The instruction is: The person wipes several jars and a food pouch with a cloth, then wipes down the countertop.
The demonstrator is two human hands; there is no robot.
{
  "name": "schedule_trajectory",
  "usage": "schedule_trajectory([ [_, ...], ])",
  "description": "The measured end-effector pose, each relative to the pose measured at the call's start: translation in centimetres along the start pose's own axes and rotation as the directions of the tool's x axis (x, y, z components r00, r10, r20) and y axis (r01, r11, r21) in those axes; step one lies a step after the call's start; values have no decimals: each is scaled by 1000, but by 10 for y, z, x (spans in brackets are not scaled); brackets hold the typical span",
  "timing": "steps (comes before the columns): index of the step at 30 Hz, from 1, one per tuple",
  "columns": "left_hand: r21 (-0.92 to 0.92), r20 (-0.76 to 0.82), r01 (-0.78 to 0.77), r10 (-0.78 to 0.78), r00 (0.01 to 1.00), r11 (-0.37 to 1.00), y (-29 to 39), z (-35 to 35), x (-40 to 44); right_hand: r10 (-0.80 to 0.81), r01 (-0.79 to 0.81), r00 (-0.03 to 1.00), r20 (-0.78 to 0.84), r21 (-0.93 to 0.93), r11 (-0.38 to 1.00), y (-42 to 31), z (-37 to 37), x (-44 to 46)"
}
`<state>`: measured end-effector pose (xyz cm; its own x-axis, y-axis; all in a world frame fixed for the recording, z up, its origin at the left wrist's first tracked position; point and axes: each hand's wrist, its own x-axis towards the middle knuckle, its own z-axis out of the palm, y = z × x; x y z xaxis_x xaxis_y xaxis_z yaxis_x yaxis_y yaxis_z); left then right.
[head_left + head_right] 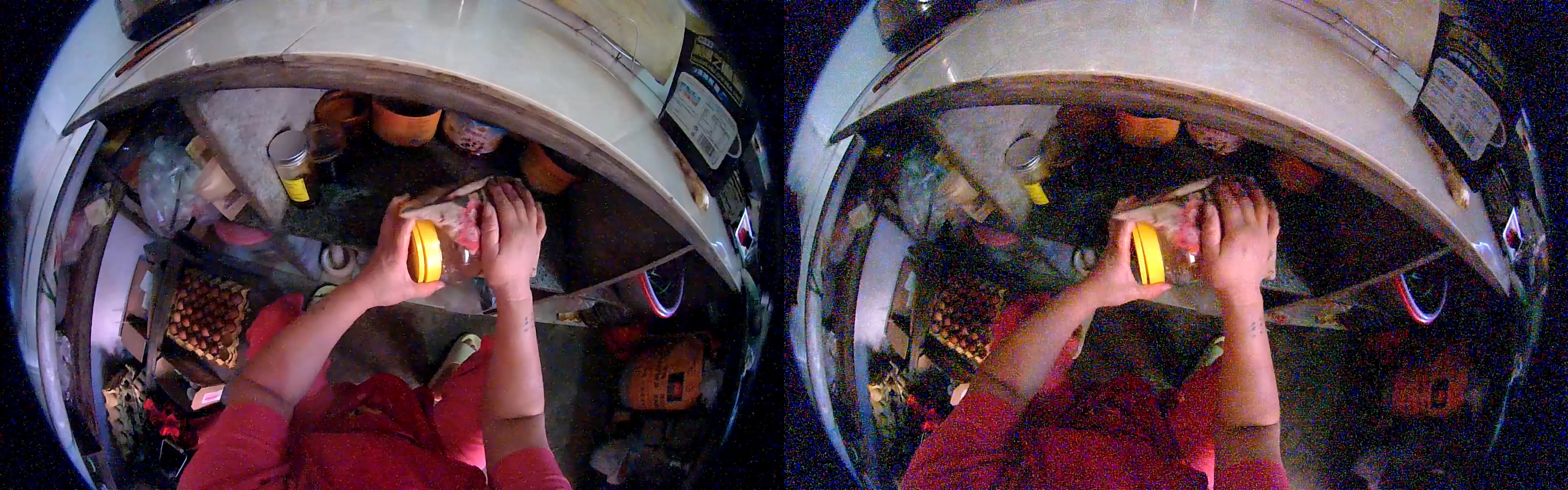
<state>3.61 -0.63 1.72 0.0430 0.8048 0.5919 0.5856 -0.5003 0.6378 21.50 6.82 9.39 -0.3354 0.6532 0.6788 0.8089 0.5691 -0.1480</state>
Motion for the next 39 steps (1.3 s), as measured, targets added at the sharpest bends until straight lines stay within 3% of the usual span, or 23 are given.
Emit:
schedule_trajectory([
  [4, 8, 25, -3, 3, 1000, 1000, 8, -3, 6, 106, -104, 994, 17, -55, 993, 18, 4, -4],
  [9, 29, 33, -47, 46, 998, 998, 5, -5, 5, 228, -210, 972, -65, 209, 955, 34, 8, -10],
  [12, -392, 35, 100, -94, 995, 915, -1, -1, 2, 283, -247, 952, -118, 249, 936, 33, 14, -19],
  [13, -570, 146, 229, -178, 973, 789, 5, -6, 4, 300, -263, 946, -125, 248, 932, 31, 14, -22],
  [16, -787, 233, 397, -368, 900, 473, 2, -4, 7, 288, -244, 944, -159, 248, 937, 23, 14, -30],
  [17, -726, 230, 412, -371, 900, 550, -2, -4, 7, 299, -248, 943, -150, 285, 926, 20, 16, -34],
  [20, -745, 306, 457, -361, 881, 485, -2, -10, 9, 271, -215, 944, -190, 271, 938, 15, 18, -41],
  [22, -690, 312, 464, -350, 883, 556, -3, -12, 8, 168, -125, 963, -211, 200, 972, 12, 18, -45],
  [24, -650, 289, 417, -302, 909, 635, -8, -11, 7, 134, -126, 984, -119, 74, 989, -4, 11, -52],
  [27, -554, 187, 267, -195, 963, 789, -24, 2, 2, -11, 15, 999, -31, 123, 992, -21, 11, -62],
  [31, -476, 209, 283, -205, 956, 833, -53, 11, -5, -189, 186, 982, 13, 133, 974, -50, 2, -65],
  [33, -460, 131, 227, -188, 974, 859, -52, 15, -7, -253, 248, 967, 17, 148, 957, -57, 0, -63],
  [37, -508, 189, 305, -241, 952, 806, -66, 18, -8, -351, 342, 936, 17, 191, 920, -54, -4, -48],
  [39, -373, 171, 229, -176, 969, 899, -70, 15, -11, -330, 323, 944, 4, 198, 925, -51, -2, -40],
])
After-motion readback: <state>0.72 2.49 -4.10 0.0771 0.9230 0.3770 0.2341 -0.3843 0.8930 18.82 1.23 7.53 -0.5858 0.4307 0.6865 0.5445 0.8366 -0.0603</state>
